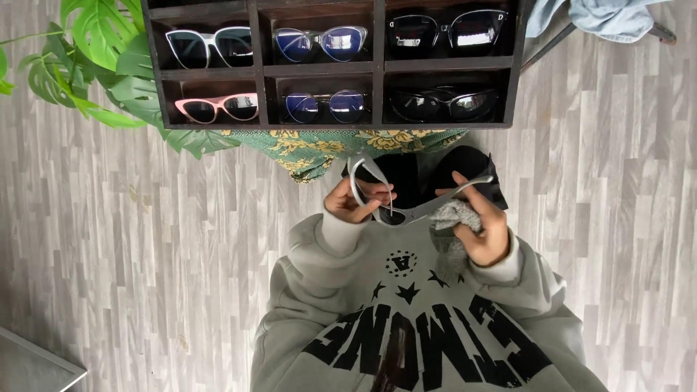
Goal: Cleaning multiple pairs of sunglasses in a display tray using a microfiber cloth.
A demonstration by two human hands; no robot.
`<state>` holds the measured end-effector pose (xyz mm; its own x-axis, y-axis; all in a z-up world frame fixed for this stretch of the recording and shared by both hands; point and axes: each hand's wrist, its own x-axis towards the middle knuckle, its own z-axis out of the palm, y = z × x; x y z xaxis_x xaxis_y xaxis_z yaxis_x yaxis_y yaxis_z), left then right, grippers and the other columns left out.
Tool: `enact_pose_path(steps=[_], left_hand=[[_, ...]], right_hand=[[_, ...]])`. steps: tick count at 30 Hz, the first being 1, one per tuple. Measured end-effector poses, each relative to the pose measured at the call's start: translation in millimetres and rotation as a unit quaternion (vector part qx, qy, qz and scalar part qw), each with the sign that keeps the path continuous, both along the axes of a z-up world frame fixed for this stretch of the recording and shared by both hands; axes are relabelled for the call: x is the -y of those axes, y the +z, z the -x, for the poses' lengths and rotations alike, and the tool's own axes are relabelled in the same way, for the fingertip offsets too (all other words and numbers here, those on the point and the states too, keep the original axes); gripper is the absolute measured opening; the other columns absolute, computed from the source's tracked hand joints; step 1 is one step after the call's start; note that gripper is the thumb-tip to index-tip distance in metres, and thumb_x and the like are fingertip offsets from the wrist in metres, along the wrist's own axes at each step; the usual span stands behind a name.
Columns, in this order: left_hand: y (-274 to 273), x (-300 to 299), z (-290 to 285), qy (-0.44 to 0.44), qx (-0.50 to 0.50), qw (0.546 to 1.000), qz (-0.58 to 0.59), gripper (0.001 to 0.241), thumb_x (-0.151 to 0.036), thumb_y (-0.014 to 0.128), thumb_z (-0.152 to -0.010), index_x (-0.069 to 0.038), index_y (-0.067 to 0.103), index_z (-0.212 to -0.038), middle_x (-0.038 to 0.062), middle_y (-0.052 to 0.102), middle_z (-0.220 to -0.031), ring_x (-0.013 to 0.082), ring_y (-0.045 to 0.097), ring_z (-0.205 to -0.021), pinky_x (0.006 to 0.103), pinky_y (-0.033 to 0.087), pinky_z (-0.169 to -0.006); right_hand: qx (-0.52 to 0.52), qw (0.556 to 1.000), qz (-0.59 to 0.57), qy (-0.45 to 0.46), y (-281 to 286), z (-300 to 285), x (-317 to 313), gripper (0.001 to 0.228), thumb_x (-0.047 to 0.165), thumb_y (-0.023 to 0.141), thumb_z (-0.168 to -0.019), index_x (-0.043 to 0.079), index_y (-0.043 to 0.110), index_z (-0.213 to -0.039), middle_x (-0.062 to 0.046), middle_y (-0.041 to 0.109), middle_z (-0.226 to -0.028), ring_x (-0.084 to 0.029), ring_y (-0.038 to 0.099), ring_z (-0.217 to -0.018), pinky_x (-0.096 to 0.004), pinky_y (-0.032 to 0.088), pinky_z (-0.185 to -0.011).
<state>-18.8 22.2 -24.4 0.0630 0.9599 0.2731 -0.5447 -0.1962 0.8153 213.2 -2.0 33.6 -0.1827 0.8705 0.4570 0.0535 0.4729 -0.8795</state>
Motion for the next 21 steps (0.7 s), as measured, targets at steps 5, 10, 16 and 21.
enact_pose_path(steps=[5, 10, 16, 21], left_hand=[[-27.6, 11.9, -17.5, -0.004, -0.137, 0.987, 0.083, 0.023, 0.009, 0.078, -0.069, 0.007, 0.062, -0.084, 0.024, 0.068, -0.083, 0.025, 0.068, -0.067, 0.0286, 0.057, -0.053], [-18.6, -0.8, -13.3, 0.061, -0.137, 0.988, -0.032, 0.02, 0.008, 0.082, -0.065, 0.006, 0.068, -0.079, 0.015, 0.064, -0.051, 0.0082, 0.058, -0.042, 0.0214, 0.051, -0.044], [94.6, -73.4, 106.0, 0.118, -0.177, 0.954, -0.212, 0.029, 0.006, 0.074, -0.072, 0.012, 0.06, -0.098, 0.026, 0.065, -0.091, 0.0275, 0.064, -0.087, 0.0387, 0.054, -0.074], [233.1, -142.9, 179.5, 0.352, -0.543, 0.679, -0.346, 0.029, -0.02, 0.049, -0.099, 0.0, 0.069, -0.104, 0.017, 0.059, -0.108, 0.0365, 0.059, -0.106, 0.0461, 0.051, -0.09]], right_hand=[[0.188, 0.975, -0.11, -0.039, -15.1, 28.1, 3.5, 0.055, -0.004, 0.051, -0.071, -0.009, 0.054, -0.126, -0.024, 0.062, -0.114, -0.03, 0.062, -0.071, -0.04, 0.052, -0.063], [0.293, 0.95, -0.09, -0.062, 7.8, 24.7, -1.9, 0.053, 0.003, 0.061, -0.066, 0.0, 0.064, -0.119, -0.012, 0.065, -0.106, -0.031, 0.067, -0.068, -0.037, 0.056, -0.058], [0.184, 0.981, -0.028, -0.057, -17.6, -16.9, -3.9, 0.053, -0.008, 0.054, -0.072, 0.002, 0.063, -0.124, -0.01, 0.064, -0.114, -0.027, 0.064, -0.101, -0.036, 0.05, -0.089], [0.32, 0.942, 0.055, -0.087, -114.8, -63.0, 23.0, 0.051, 0.017, 0.048, -0.084, 0.013, 0.053, -0.135, -0.008, 0.062, -0.115, -0.022, 0.063, -0.093, -0.036, 0.052, -0.059]])
